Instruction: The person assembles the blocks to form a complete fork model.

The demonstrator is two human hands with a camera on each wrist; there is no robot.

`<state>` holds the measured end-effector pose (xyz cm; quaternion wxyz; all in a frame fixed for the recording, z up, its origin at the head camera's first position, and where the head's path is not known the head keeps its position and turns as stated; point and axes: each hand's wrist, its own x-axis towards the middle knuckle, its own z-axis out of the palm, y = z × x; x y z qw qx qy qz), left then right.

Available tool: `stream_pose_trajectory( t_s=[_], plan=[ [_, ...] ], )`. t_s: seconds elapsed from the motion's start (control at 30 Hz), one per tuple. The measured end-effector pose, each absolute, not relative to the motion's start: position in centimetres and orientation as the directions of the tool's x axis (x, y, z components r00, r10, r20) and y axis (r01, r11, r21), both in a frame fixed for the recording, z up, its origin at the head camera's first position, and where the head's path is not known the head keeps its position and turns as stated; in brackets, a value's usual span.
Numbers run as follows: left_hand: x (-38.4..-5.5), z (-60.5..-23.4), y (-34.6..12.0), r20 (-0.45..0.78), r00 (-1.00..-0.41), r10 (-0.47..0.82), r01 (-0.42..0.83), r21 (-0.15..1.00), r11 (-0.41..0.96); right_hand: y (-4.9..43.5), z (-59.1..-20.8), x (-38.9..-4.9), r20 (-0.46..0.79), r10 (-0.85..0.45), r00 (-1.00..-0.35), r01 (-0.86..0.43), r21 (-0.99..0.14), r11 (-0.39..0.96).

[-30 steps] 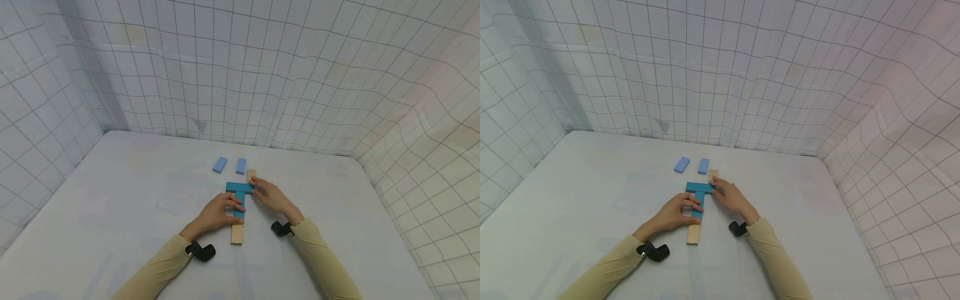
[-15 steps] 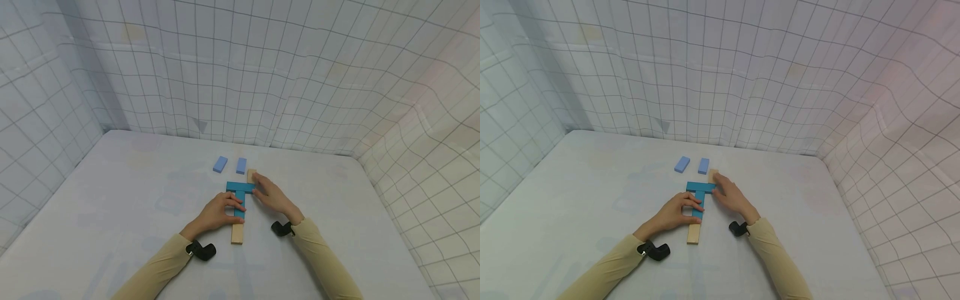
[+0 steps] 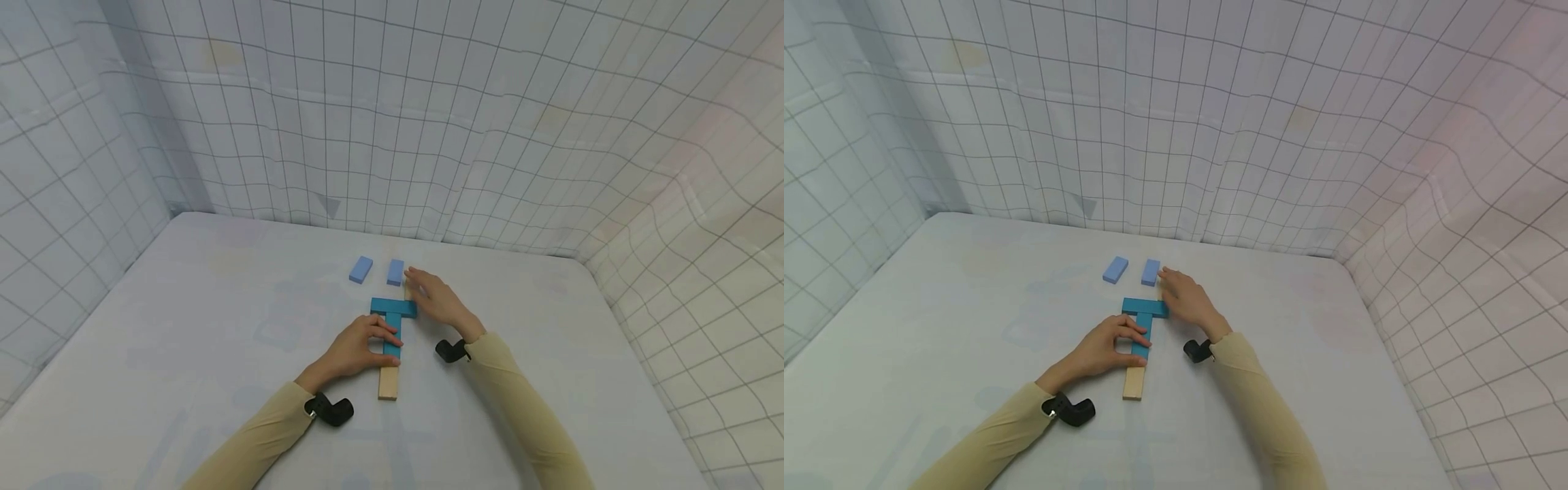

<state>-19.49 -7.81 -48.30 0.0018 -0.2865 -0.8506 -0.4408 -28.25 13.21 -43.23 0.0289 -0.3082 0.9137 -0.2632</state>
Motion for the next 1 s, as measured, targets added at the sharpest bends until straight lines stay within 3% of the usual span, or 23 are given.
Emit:
stream_pose_trajectory(
  t_s=[0.63,1.0],
  plan=[
    [-19.7,-48.7,-7.9,0.264,-0.834,0.484,0.494,0.749,0.442,11.1,-42.9,-29.6,-0.033,-0.543,-0.839,-0.485,-0.405,0.775],
    [-19.6,-48.3,-7.8,0.261,-0.833,0.487,0.492,0.751,0.440,11.3,-43.0,-29.0,-0.001,-0.568,-0.823,-0.527,-0.370,0.765]
  ],
)
